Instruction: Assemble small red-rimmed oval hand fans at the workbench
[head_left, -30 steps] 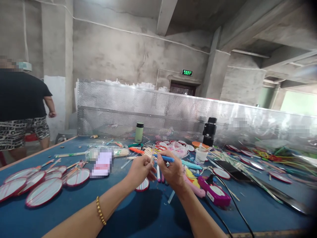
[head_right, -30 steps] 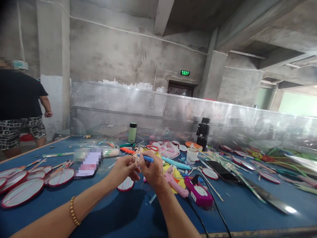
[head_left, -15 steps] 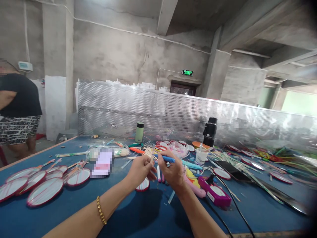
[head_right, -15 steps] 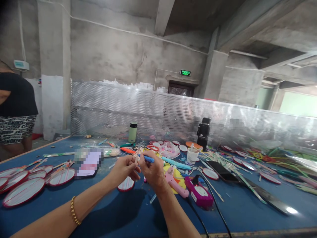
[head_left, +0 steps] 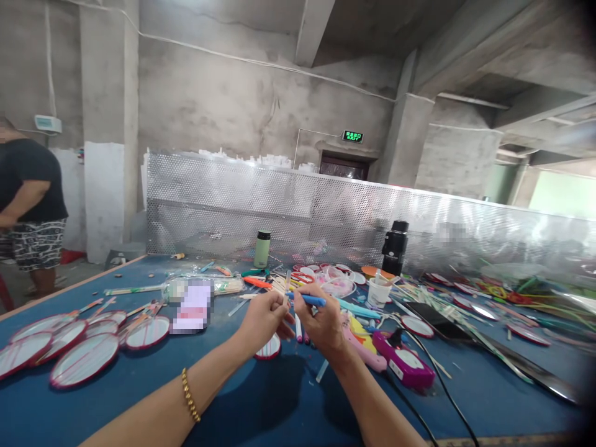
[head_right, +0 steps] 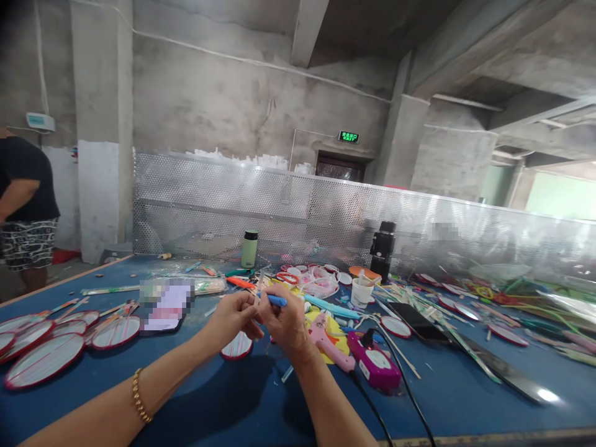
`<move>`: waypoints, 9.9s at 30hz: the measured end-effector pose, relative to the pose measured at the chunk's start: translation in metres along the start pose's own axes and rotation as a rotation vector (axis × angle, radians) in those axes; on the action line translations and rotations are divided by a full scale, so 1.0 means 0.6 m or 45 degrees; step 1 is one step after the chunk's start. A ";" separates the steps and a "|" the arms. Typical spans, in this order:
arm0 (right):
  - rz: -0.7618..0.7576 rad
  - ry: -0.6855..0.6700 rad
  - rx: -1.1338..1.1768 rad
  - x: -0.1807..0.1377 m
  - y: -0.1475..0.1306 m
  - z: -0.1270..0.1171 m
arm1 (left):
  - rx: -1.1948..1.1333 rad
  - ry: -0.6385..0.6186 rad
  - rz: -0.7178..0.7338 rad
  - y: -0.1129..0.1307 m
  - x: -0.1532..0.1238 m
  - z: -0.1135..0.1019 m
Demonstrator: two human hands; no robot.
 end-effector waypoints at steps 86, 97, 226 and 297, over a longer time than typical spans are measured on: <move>0.004 0.021 -0.039 0.004 0.002 -0.004 | -0.010 0.001 -0.021 -0.001 0.000 0.002; 0.014 0.017 -0.031 0.004 0.002 -0.004 | -0.011 -0.001 -0.005 -0.006 0.005 0.000; 0.088 0.102 0.063 -0.004 0.001 0.004 | 0.020 -0.084 -0.038 0.000 -0.008 0.001; 0.068 -0.012 0.004 -0.006 0.007 0.002 | -0.011 -0.075 -0.072 -0.004 -0.004 0.004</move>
Point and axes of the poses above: each hand's wrist, its own x-axis towards the middle knuckle, its own z-axis out of the palm, y = z × x, the point moved 2 cm from there along x, towards the middle knuckle, and after that the axes turned 13 degrees about -z, right-handed, at the moved point
